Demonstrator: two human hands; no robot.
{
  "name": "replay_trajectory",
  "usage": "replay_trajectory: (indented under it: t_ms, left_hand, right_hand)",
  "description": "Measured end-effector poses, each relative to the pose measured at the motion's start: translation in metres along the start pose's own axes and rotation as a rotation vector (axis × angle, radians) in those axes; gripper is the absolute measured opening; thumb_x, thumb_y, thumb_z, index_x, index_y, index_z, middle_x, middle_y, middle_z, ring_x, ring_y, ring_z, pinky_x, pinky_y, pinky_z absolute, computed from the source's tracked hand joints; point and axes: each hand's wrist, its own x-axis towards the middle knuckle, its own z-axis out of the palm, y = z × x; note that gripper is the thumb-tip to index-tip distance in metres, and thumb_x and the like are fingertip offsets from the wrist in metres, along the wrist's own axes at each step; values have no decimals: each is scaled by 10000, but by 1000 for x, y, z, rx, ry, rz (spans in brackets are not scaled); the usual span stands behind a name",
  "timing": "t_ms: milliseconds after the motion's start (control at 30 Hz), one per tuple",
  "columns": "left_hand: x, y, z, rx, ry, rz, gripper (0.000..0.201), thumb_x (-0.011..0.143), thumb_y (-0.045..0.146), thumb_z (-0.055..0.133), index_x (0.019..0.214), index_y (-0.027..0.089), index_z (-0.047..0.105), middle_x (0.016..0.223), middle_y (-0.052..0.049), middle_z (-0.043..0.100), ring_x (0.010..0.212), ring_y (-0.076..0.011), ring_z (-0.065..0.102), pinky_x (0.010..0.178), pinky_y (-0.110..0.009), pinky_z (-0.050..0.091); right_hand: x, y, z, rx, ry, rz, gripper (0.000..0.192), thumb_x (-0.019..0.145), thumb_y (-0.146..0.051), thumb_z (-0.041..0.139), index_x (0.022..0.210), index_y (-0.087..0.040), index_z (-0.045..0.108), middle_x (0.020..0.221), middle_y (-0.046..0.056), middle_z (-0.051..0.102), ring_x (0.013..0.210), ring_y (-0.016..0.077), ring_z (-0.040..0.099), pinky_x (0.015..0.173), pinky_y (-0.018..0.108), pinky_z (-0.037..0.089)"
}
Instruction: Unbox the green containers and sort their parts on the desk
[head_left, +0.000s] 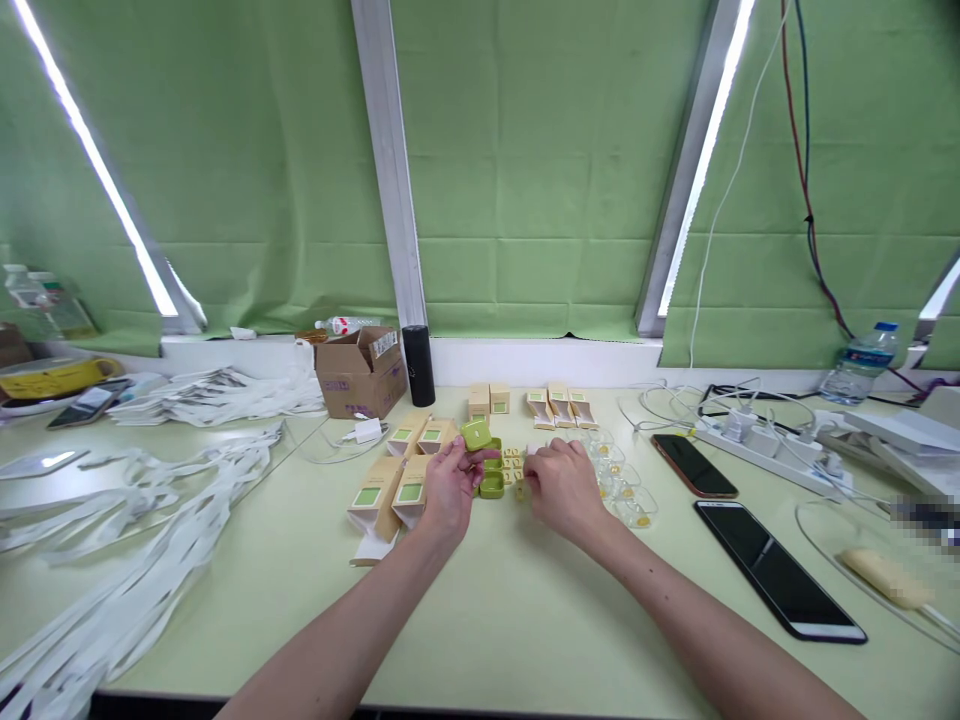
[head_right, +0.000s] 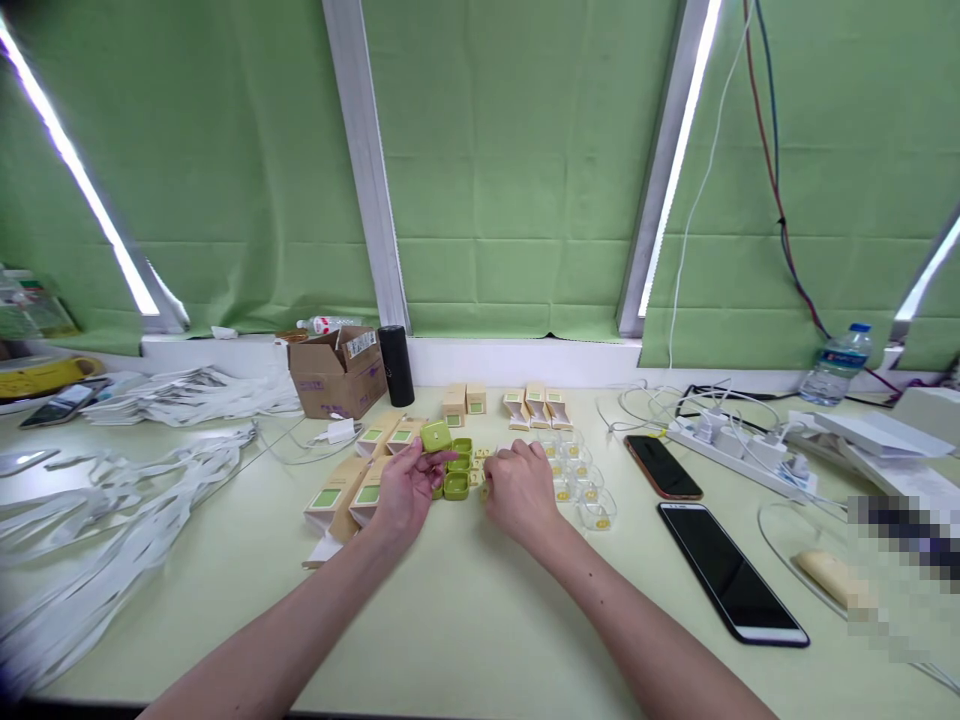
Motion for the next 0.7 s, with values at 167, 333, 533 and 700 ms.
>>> replay_trajectory:
  t_ms: [167,333,533,700]
  left_hand:
    - [1,14,1,218,6,116,408,739,514,847,774,204,584,686,-46,734,567,-144,564,536,-239,338]
    - [-1,35,2,596,-90,410,303,874,500,740,834,217,642,778,-53,753,703,-199,648,641,-286,444]
    - [-12,45,-10,1277,-327,837,197,977,260,560,828,218,683,752,-41,658,709,-197,591,658,-319,431]
    - [-23,26,-32,1614,-578,1119,284,959,169,540,706,229,657,592,-51,582,674,-238,527,608,-357,352]
  right_hand:
    - [-19,24,-4,82,172,-23,188,792,-20,654,745,-201,675,752,32,712,815,219,530,739,358,283]
    - [-34,34,6,173,244,12,193,832,-29,621,786,-203,690,749,16,693,814,206,519,732,339,297]
    - [-33,34,11,235,270,20,202,846,-28,601,788,-202,687,751,22,695,817,210,526,730,343,303]
    - [-35,31,12,238,258,-5,189,863,-42,609,786,-194,690,772,25,707,818,204,517,746,349,309]
